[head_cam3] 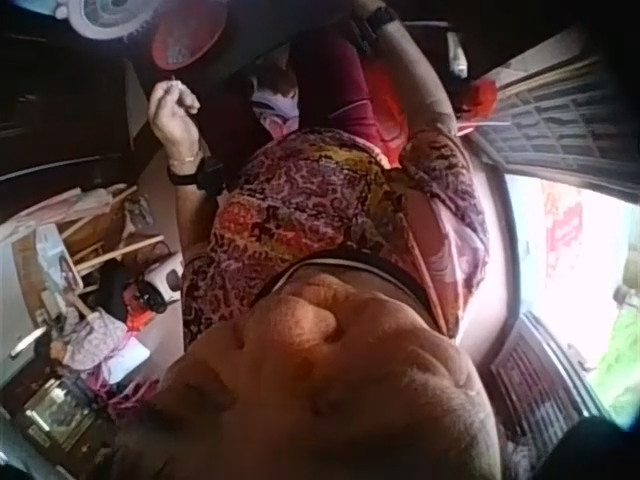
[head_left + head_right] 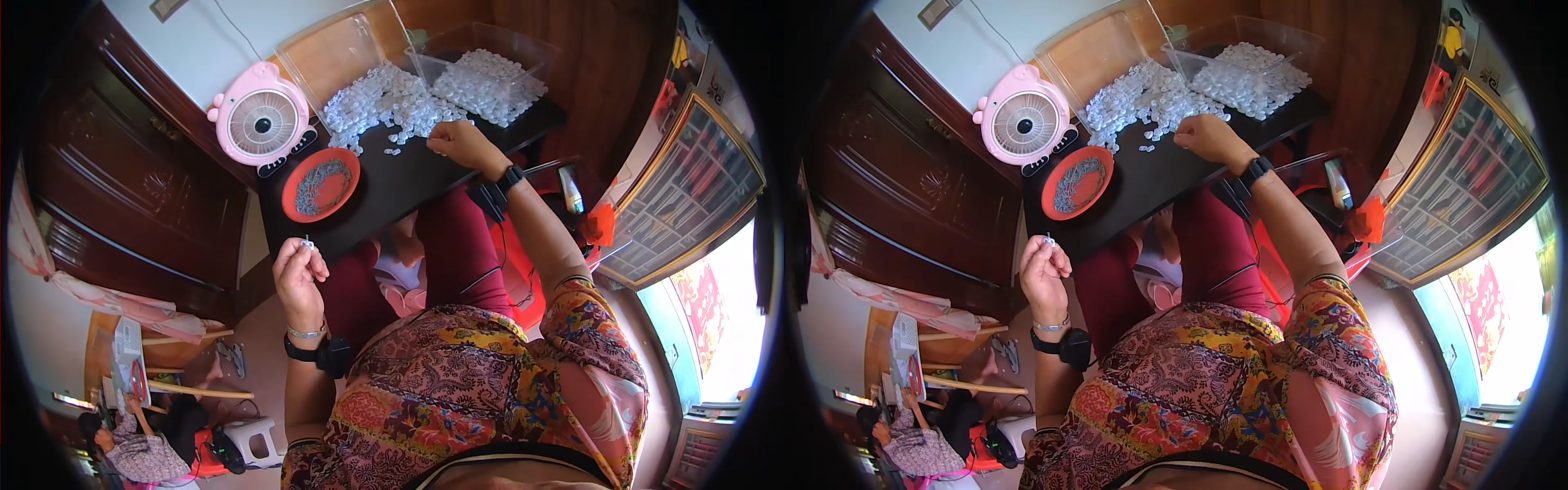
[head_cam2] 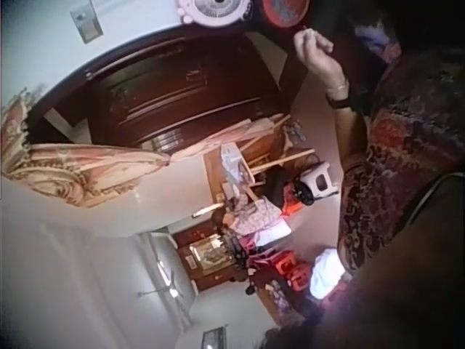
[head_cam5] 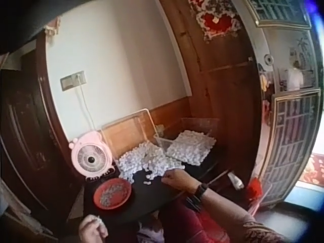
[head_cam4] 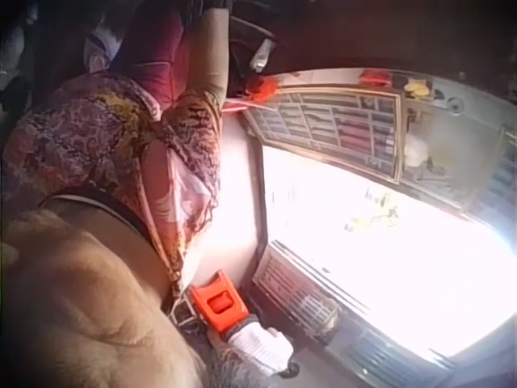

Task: The person is manually inserting small metal pins into small white plastic components at a desk.

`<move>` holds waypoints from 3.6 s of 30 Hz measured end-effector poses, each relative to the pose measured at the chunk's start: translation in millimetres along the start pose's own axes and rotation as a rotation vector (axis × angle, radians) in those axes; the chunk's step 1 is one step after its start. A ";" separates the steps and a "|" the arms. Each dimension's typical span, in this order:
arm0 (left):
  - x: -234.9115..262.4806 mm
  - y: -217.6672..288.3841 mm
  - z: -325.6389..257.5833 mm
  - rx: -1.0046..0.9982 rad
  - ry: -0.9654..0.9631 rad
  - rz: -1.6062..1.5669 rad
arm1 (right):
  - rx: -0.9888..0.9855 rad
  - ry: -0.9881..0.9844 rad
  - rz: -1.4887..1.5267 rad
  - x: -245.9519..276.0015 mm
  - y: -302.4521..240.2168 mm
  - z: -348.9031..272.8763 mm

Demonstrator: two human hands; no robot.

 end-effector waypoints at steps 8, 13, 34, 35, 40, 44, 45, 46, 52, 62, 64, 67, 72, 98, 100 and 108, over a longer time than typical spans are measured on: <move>6.1 17.8 -5.6 -0.057 0.040 0.041 | -0.002 -0.243 0.040 -52.9 0.5 18.9; 11.4 14.0 -3.2 -0.070 0.027 0.052 | 0.048 -0.399 0.037 -79.5 -5.0 12.0; -43.4 -16.8 82.7 -0.015 -0.157 -0.104 | -0.155 -0.135 0.107 -36.7 41.8 -0.2; -45.9 -21.7 85.7 -0.001 -0.177 -0.125 | -0.150 -0.159 0.090 -36.9 37.6 -0.7; -59.7 -45.9 92.3 0.030 -0.227 -0.221 | -0.139 -0.150 -0.013 -33.8 15.5 18.9; -59.7 -54.2 115.0 0.017 -0.132 -0.345 | -0.040 -0.047 -0.241 -36.4 -3.6 59.5; -59.3 -54.2 122.5 0.001 -0.102 -0.373 | -0.057 -0.070 -0.291 -40.3 -4.3 71.4; -57.9 -57.9 127.7 -0.008 -0.073 -0.402 | -0.034 -0.043 -0.351 -48.6 3.4 82.0; -57.0 -66.2 143.6 -0.009 -0.025 -0.405 | 0.020 -0.126 -0.610 -87.9 21.8 110.1; -69.2 -72.1 137.9 0.003 -0.044 -0.409 | 0.143 -0.063 -0.396 -89.1 18.8 111.2; -62.7 -76.3 138.3 -0.016 -0.021 -0.447 | 0.165 -0.049 -0.381 -91.9 15.8 110.2; -57.7 -77.8 136.6 -0.055 -0.041 -0.526 | 0.187 -0.035 -0.235 -86.5 11.9 112.3; -47.2 -77.7 125.8 0.029 -0.033 -0.528 | -0.146 -0.422 0.472 -90.4 -4.0 123.8; -40.3 -6.1 235.2 -0.260 -0.055 -0.271 | 0.069 -0.328 1.049 -90.2 -152.9 170.8; -37.9 -10.7 240.1 -0.295 -0.011 -0.258 | 0.088 -0.333 1.010 -90.7 -151.7 173.2; -35.9 -20.0 245.8 -0.288 -0.078 -0.291 | 0.134 -0.458 0.888 -87.5 -140.7 186.9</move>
Point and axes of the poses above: each hand's wrist, its own z-axis towards the middle knuckle, its own x-axis out of the back of the hand, y = z × x, the point moved 4 cm from there along z, towards the middle knuckle, and after that the axes turned 7 degrees about -x, right-handed, at the moved point
